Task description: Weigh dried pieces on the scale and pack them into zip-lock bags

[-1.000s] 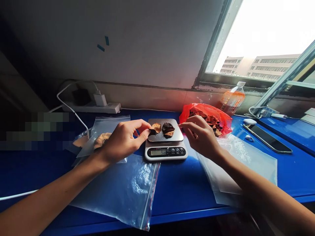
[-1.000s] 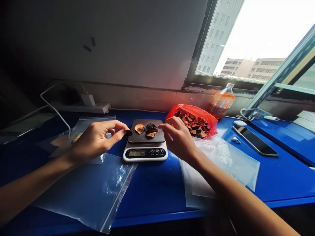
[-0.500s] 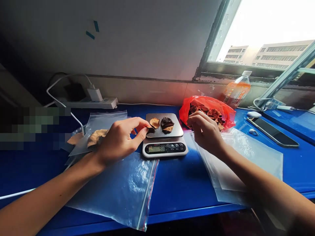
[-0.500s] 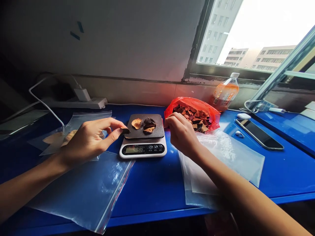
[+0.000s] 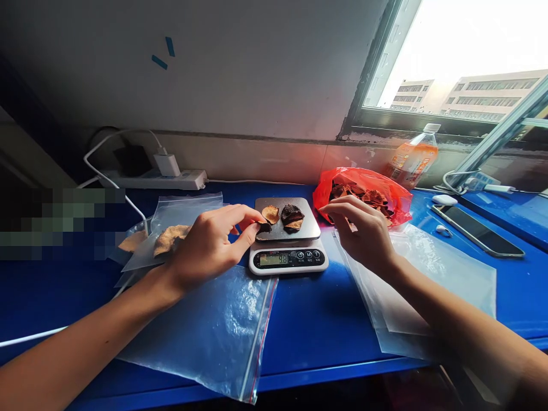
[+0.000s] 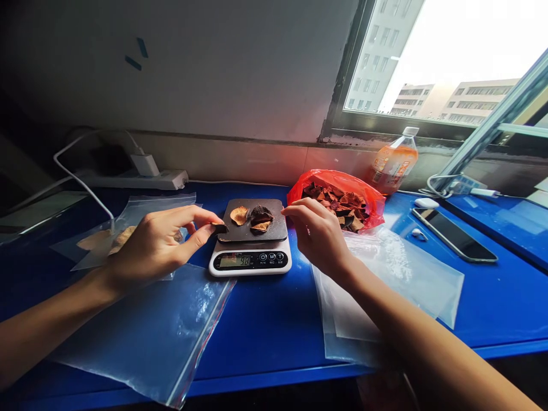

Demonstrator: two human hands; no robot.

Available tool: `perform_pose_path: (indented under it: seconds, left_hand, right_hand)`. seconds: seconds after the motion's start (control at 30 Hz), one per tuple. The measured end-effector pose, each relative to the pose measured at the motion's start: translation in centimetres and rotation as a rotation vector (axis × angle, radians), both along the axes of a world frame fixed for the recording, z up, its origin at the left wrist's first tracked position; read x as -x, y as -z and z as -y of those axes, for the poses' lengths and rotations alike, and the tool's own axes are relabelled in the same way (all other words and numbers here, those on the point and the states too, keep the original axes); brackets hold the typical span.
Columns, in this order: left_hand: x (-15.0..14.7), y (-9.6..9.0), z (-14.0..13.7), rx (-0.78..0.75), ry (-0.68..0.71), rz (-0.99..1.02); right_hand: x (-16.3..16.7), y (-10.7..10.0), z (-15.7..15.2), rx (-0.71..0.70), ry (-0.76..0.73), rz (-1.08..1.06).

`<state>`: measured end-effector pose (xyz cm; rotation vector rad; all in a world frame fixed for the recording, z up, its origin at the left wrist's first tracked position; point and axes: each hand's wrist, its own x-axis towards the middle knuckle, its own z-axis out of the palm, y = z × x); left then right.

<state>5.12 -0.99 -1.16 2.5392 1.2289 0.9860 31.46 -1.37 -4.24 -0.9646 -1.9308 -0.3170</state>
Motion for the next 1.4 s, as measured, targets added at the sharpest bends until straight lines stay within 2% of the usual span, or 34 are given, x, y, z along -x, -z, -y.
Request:
perform_pose_path:
  seconds: [0.23, 0.5, 0.9, 1.17, 1.4]
  left_hand:
    - [-0.1, 0.2, 0.0, -0.013, 0.024, -0.009]
    - [-0.1, 0.4, 0.0, -0.060, 0.038, -0.029]
    - [0.1, 0.8, -0.2, -0.085, 0.075, -0.027]
    - [0.1, 0.7, -0.1, -0.101, 0.107, -0.040]
    - [0.1, 0.7, 0.1, -0.157, 0.164, -0.066]
  right_hand:
    - [0.2, -0.3, 0.3, 0.001, -0.030, -0.021]
    - [0.7, -0.2, 0.7, -0.169, 0.024, -0.076]
    - [0.9, 0.1, 0.6, -0.210, -0.002, -0.009]
    - [1.8, 1.4, 0.3, -0.080, -0.026, 0.120]
    - [3.1, 1.8, 0.7, 0.119, 0.119, 0.247]
